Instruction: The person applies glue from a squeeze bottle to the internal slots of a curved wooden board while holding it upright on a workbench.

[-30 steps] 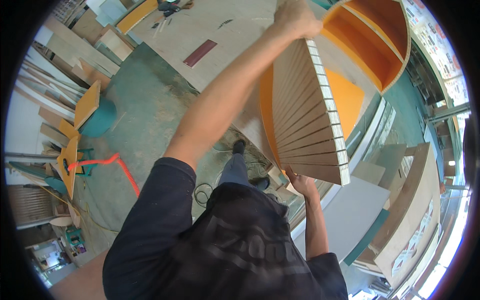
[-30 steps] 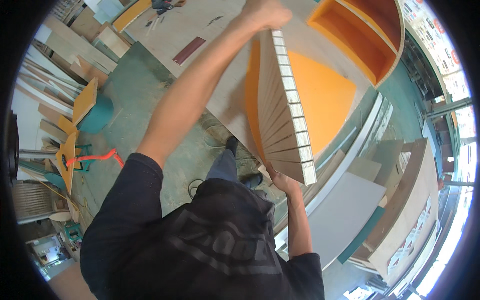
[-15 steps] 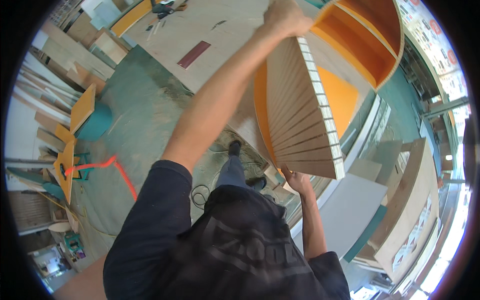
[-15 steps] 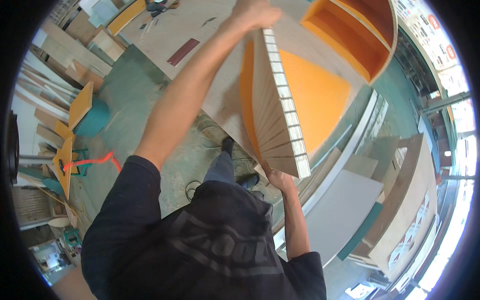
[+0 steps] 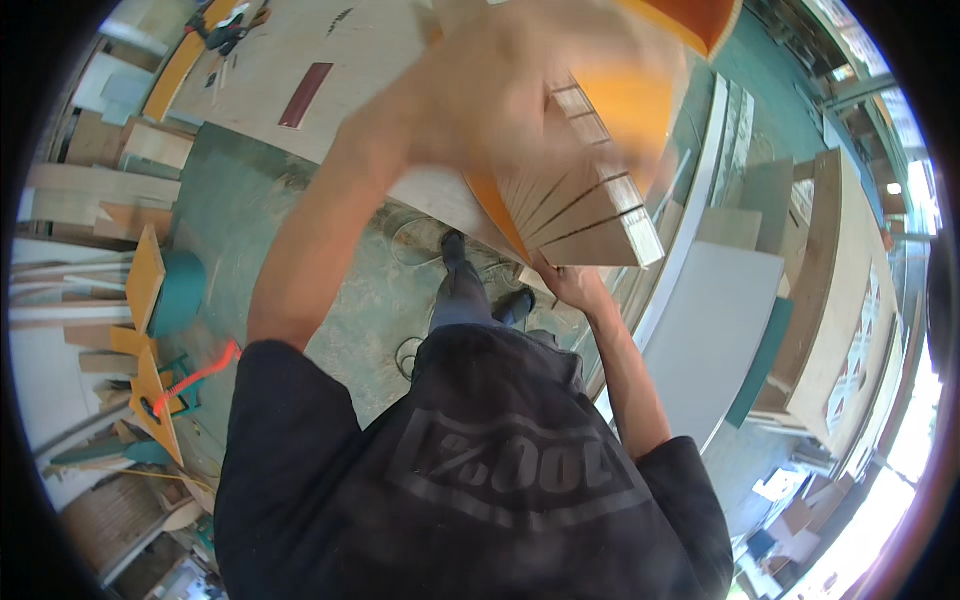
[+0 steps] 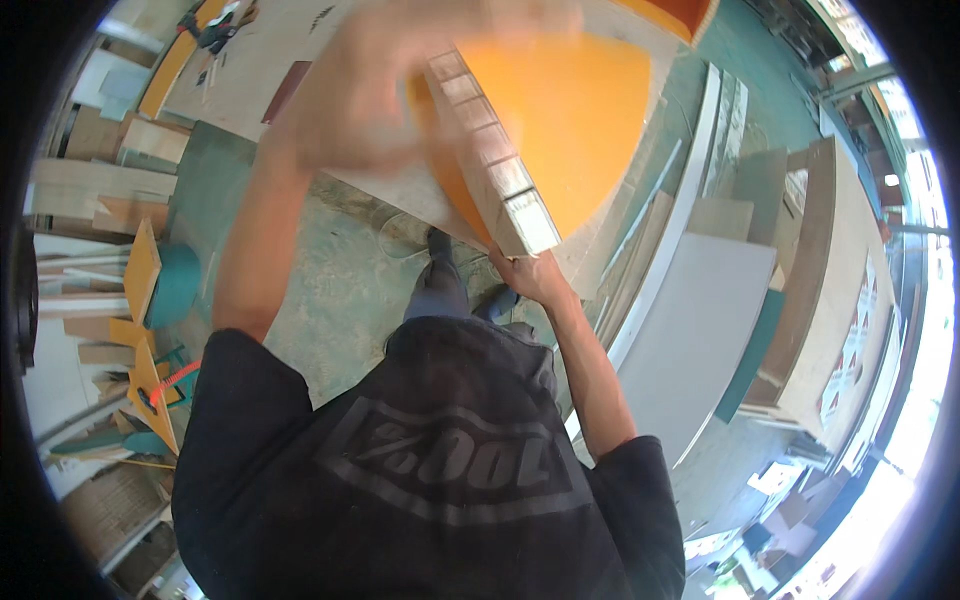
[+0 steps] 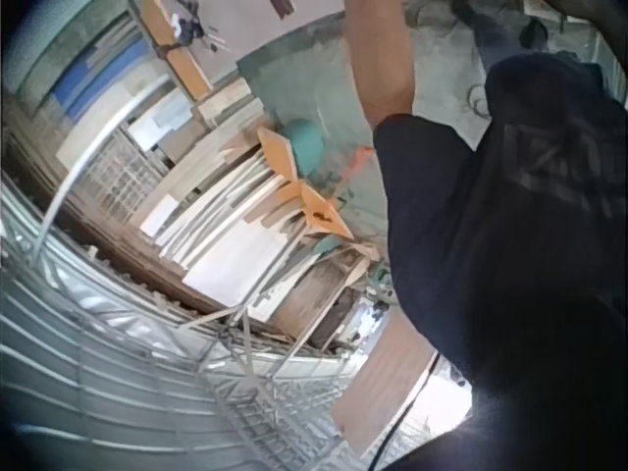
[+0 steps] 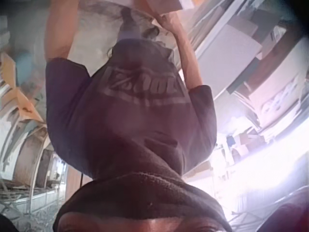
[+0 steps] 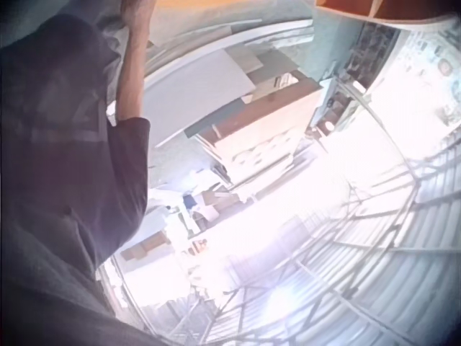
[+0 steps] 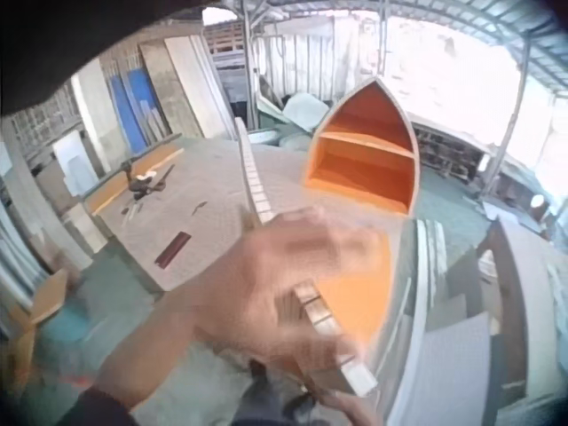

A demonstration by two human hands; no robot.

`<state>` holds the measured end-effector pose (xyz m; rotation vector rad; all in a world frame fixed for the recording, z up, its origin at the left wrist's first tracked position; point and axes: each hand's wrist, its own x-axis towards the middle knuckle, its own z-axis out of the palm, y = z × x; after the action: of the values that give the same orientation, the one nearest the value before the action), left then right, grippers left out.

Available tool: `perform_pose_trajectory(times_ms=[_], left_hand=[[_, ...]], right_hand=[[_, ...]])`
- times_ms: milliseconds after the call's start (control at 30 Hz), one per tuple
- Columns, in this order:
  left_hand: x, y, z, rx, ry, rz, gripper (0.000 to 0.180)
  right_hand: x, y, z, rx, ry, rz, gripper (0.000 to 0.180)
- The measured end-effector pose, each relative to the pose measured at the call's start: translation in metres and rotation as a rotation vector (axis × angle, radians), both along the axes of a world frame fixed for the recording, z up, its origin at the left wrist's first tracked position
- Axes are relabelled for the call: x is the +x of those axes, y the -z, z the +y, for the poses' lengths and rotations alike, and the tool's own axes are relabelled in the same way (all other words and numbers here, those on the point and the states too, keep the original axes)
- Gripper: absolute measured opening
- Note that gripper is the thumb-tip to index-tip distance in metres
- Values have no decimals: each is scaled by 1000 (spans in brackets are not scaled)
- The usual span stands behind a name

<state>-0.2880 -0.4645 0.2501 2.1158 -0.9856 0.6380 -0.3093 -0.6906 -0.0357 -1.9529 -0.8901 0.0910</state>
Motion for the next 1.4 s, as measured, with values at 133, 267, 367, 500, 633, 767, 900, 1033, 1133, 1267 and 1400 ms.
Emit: perform_pose_trajectory(times_ms=[133, 267, 367, 500, 633, 767, 900, 1033, 1133, 1267, 1400], left_hand=[[-9, 28, -4, 202, -43, -94, 66], [-9, 30, -3, 255, -71, -73, 66], [-14, 16, -17, 307, -103, -42, 61], [-11, 14, -13, 350, -60, -98, 62], [-8, 12, -17, 385, -42, -76, 73], [-3, 4, -15, 473, 16, -61, 74], [1, 8, -19, 464, -3, -128, 77], [-3, 20, -11, 389, 0, -196, 80], [0, 16, -13, 379, 24, -194, 76], [-8, 21, -8, 412, -28, -215, 83], [-10, 22, -4, 442, -49, -180, 92]], right_hand=[[0, -2, 0, 39, -114, -102, 32], [-4, -40, 0, -191, -86, 508, 52], [-5, 7, -15, -166, -72, 440, 54], [-23, 48, -19, -200, 28, 284, 62], [-27, 95, -4, -157, 125, 52, 62], [-21, 104, -4, -62, 78, 138, 62], [-17, 109, -7, -66, 36, 161, 61], [-22, 100, -6, -29, 84, 178, 61], [-21, 99, -10, -33, 68, 162, 61], [-45, 89, -16, -65, 399, 194, 59], [-71, 105, -25, -100, 482, 166, 59]])
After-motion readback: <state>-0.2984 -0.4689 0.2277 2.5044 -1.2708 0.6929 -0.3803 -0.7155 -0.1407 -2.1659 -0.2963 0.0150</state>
